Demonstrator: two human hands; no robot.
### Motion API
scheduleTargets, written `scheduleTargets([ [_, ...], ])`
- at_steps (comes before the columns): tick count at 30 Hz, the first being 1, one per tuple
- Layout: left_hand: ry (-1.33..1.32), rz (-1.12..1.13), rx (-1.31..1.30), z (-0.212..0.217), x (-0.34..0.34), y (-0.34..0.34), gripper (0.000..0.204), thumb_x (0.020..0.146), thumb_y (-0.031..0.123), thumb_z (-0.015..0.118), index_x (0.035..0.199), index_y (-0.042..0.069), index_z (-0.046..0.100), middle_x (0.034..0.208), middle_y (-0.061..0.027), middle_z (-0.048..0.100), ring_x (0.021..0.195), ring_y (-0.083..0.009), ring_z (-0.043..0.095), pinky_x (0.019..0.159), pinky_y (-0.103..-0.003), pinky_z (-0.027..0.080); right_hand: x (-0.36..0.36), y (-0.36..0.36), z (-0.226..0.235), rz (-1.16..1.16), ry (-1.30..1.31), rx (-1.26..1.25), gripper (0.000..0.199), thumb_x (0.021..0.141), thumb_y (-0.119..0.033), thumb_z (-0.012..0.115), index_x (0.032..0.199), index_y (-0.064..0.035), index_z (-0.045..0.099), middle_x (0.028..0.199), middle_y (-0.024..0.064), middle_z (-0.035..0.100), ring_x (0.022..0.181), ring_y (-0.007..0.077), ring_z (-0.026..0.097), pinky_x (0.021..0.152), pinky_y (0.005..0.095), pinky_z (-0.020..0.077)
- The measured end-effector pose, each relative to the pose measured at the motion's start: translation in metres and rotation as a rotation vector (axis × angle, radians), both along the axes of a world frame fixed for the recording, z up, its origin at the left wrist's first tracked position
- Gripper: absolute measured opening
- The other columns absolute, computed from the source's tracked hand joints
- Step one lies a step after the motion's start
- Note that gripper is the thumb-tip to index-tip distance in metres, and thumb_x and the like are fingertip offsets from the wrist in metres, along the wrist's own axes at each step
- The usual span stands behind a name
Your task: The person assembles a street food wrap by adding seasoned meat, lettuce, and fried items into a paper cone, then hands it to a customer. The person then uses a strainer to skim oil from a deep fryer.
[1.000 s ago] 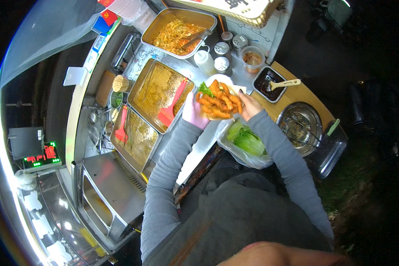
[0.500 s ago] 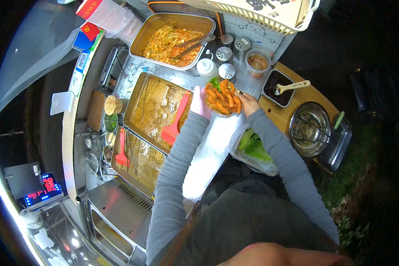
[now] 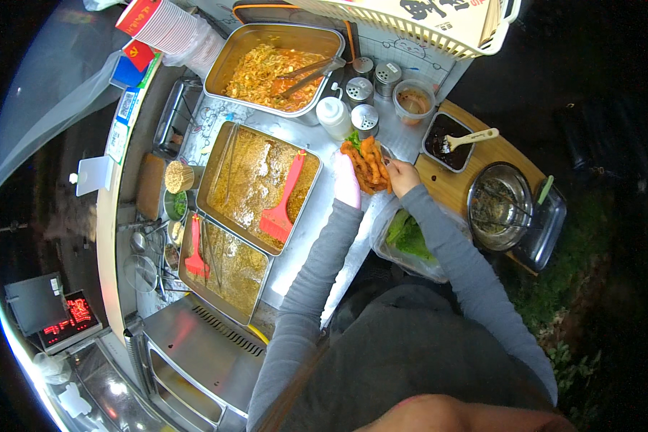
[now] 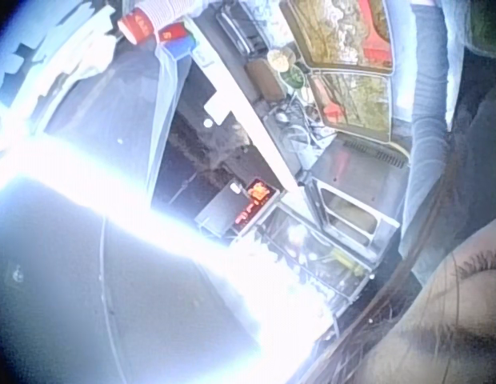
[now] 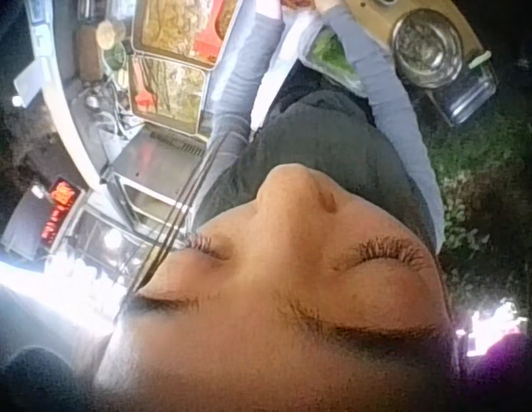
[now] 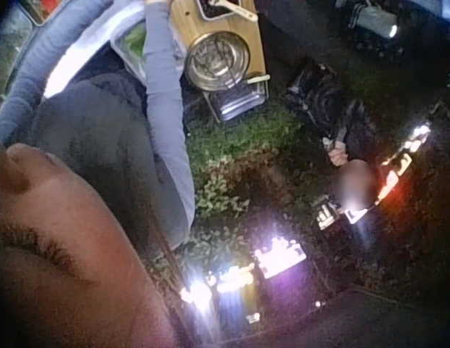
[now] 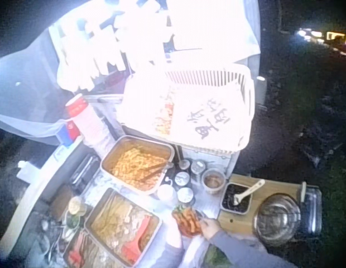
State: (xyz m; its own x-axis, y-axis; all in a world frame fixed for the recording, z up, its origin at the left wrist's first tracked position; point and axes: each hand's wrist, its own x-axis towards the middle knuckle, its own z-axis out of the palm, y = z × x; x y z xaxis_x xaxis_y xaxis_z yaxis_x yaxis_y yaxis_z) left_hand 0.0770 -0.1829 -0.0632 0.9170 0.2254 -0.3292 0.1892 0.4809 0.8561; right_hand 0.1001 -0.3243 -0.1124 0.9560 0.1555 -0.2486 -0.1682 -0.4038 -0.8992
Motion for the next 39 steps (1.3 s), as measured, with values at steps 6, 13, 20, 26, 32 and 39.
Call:
scheduleTargets([
  [6,0.083,0.127,0.025,-0.009,-0.029,0.041,0.063,0.1,0.047,0.035,0.146,0.004,0.029,0.148,-0.0158,0.034,0.14,-0.0227,0.026,0.114,-0.036,0.02,0.013,-0.021,-0.007,-0.066,0.146,0.086,0.033,0.094,-0.026,0.049,0.096,0.0029,0.066,0.081,0.0154,0.067,0.081,0.0245,0.066,0.072,0.0356,0.0478],
  [13,0.329,0.08,0.13,-0.076,-0.034,0.07,0.047,0.094,0.026,0.057,0.13,-0.002,0.046,0.094,-0.0092,0.064,0.068,-0.0112,0.059,0.053,-0.02,0.048,0.004,-0.034,-0.045,-0.303,0.351,0.285,0.028,0.094,-0.016,0.053,0.118,-0.0023,0.057,0.103,0.0088,0.066,0.081,0.0143,0.064,0.062,0.0282,0.0507],
  [20,0.175,0.255,0.341,-0.077,-0.019,0.047,0.024,0.085,0.014,0.068,0.103,0.0,0.063,0.086,-0.0035,0.063,0.069,-0.0082,0.057,0.063,-0.021,0.047,0.006,-0.024,-0.066,-0.287,0.115,0.113,0.013,0.076,-0.002,0.066,0.088,0.0004,0.068,0.077,0.0056,0.068,0.068,0.0143,0.063,0.062,0.027,0.0494],
  [26,-0.094,0.465,0.805,-0.049,-0.044,0.047,0.012,0.083,0.009,0.068,0.093,0.003,0.066,0.085,-0.0036,0.062,0.072,-0.0108,0.057,0.068,-0.025,0.048,0.01,-0.039,-0.049,-0.311,-0.04,0.137,0.013,0.081,0.003,0.061,0.093,-0.001,0.061,0.082,0.003,0.064,0.076,0.012,0.061,0.069,0.0251,0.0482],
  [32,0.295,0.052,0.712,-0.082,-0.023,0.044,0.044,0.092,0.016,0.051,0.132,-0.003,0.047,0.117,-0.019,0.061,0.09,-0.0181,0.062,0.081,-0.03,0.05,0.014,-0.034,-0.031,-0.496,0.429,0.803,0.016,0.094,-0.01,0.052,0.109,-0.0061,0.054,0.088,0.0018,0.061,0.076,0.011,0.058,0.067,0.027,0.0498],
  [39,0.222,-0.09,0.803,-0.093,-0.003,0.052,0.032,0.086,0.028,0.061,0.105,0.002,0.063,0.086,-0.0159,0.063,0.077,-0.0265,0.063,0.075,-0.036,0.05,0.018,-0.027,-0.007,-0.533,0.491,0.873,0.019,0.092,-0.009,0.055,0.111,-0.0068,0.055,0.085,0.0002,0.06,0.071,0.0088,0.054,0.057,0.0244,0.0419],
])
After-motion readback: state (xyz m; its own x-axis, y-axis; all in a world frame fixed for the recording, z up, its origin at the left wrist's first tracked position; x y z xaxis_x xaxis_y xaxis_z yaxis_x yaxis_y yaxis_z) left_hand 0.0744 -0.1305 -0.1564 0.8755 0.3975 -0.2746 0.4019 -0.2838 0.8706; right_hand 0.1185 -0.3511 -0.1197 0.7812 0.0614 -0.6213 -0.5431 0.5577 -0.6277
